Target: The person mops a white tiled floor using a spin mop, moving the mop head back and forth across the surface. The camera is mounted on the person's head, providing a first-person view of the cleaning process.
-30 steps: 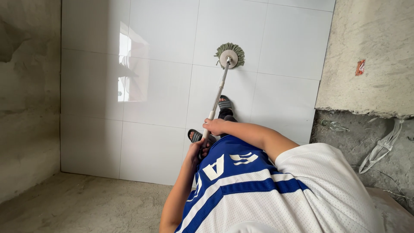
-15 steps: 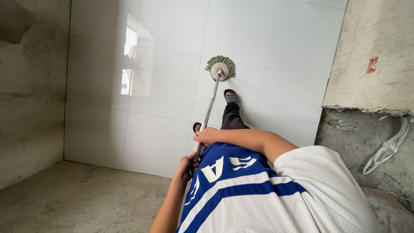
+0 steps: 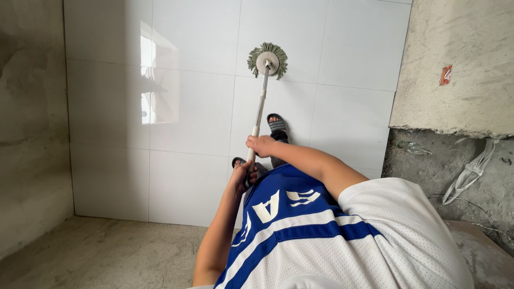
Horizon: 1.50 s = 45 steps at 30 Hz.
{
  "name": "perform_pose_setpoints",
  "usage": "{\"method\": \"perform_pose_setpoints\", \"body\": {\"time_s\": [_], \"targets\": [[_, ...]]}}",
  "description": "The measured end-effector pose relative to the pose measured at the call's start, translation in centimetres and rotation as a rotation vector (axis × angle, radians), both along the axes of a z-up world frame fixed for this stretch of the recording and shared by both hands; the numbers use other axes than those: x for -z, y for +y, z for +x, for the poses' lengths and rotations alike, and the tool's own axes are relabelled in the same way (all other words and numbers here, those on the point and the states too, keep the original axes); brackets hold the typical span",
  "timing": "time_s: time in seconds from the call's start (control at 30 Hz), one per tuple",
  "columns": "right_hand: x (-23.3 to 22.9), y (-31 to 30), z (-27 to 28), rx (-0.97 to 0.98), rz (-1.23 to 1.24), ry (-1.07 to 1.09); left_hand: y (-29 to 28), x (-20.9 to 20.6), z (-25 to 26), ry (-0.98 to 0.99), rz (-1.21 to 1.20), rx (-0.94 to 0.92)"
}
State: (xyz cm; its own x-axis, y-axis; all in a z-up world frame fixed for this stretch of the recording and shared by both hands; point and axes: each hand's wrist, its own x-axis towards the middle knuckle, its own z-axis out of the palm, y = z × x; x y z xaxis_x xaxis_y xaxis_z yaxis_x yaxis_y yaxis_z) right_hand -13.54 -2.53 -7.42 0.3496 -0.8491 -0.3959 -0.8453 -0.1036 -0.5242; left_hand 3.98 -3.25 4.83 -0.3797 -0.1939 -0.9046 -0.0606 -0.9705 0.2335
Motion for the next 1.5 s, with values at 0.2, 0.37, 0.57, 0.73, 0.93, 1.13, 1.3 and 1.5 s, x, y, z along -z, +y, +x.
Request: {"method": "perform_pose_setpoints", "body": {"time_s": [0.2,0.37,0.57,0.73,0.93,1.13,1.3,1.5], "targets": [[2.4,-4.8,-10.6,0.103,0.03,0.076,-4.5,4.0,-10.8,0.06,-0.028,0.021],[3.9,-9.6,-18.3,0.161,0.043,0.188,-8.6,4.5,-19.8,0.074,-0.085,-0.01],[1.3,-15.3,-25.5,0.176,0.044,0.357,-13.7,7.3,-28.2,0.087,-0.15,-0.102],[0.4,-16.5,-27.2,0.199,0.082,0.356,-15.4,6.3,-30.0,0.08,-0.126,-0.149],[1.7,-14.5,-23.6,0.145,0.118,0.306,-12.6,5.1,-26.0,0.031,-0.155,-0.116],[6.0,-11.2,-16.7,-0.066,0.045,0.395,-7.8,4.7,-18.1,-0.01,-0.135,-0.134],[4.7,-5.4,-7.0,-0.165,-0.009,0.248,-2.0,5.2,-7.4,-0.022,-0.031,-0.158],[2.6,-0.7,4.3,0.359,0.313,-0.617,3.0,1.7,5.4,-0.071,0.0,-0.204]]}}
